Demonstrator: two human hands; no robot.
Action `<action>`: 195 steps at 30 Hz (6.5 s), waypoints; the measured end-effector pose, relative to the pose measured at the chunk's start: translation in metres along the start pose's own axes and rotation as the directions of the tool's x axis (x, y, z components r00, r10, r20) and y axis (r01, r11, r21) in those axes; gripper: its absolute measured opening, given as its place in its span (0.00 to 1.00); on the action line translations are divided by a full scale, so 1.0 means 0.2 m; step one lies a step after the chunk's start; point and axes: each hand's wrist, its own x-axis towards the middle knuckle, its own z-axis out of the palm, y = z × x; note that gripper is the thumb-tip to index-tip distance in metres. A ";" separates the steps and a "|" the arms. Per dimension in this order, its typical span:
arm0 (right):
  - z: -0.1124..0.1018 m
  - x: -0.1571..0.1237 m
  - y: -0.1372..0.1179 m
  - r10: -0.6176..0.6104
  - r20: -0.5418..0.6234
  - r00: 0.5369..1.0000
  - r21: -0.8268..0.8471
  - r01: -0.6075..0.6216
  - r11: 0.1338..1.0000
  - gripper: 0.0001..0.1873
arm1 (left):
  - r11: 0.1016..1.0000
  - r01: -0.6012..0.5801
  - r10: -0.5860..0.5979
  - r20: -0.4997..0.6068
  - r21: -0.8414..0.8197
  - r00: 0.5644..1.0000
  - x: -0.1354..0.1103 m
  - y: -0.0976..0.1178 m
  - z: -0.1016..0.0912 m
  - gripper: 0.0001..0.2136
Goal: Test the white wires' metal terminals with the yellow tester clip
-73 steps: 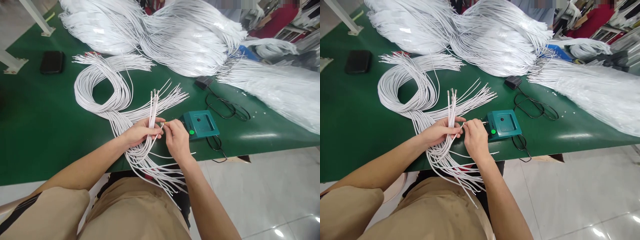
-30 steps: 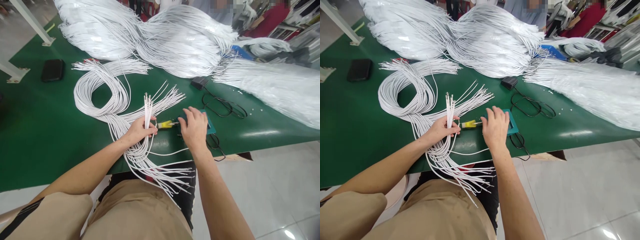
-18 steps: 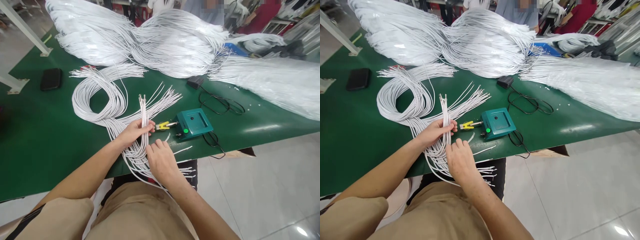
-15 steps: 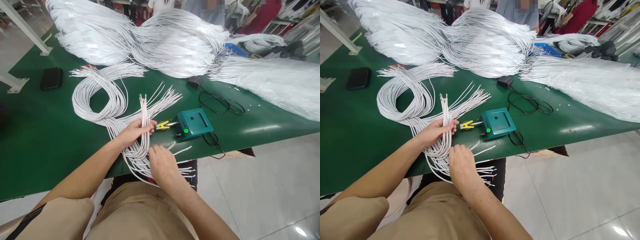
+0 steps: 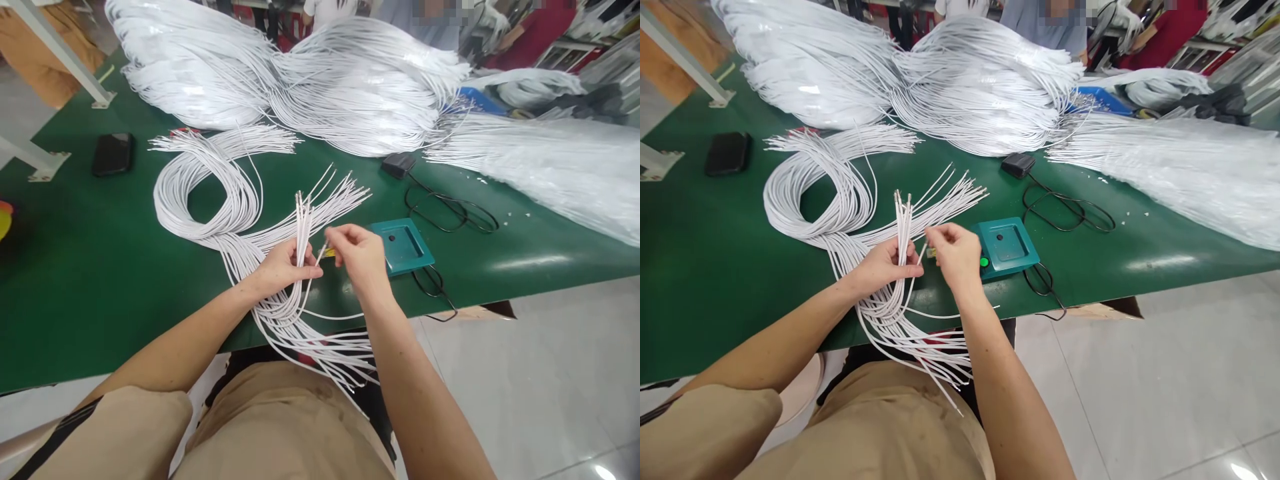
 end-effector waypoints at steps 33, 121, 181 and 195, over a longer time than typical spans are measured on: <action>0.03 -0.03 0.03 0.249 0.365 0.897 0.353 -0.381 0.855 0.16 | 0.981 -0.084 0.083 -0.011 -0.173 0.996 -0.03 0.02 0.05 0.13; -0.22 0.13 0.08 -0.181 0.709 0.682 -0.688 0.725 0.035 0.17 | 0.999 0.035 -0.032 -0.098 0.027 0.995 0.04 -0.11 0.05 0.20; 0.02 -0.02 0.04 0.107 0.100 0.989 0.379 -0.137 0.915 0.12 | 0.913 -0.001 0.017 0.035 -0.407 0.999 0.00 -0.02 0.02 0.20; 0.01 -0.06 0.03 0.079 0.092 0.993 0.114 -0.089 0.989 0.10 | 0.952 -0.022 0.025 0.005 -0.305 1.000 -0.02 0.01 0.05 0.13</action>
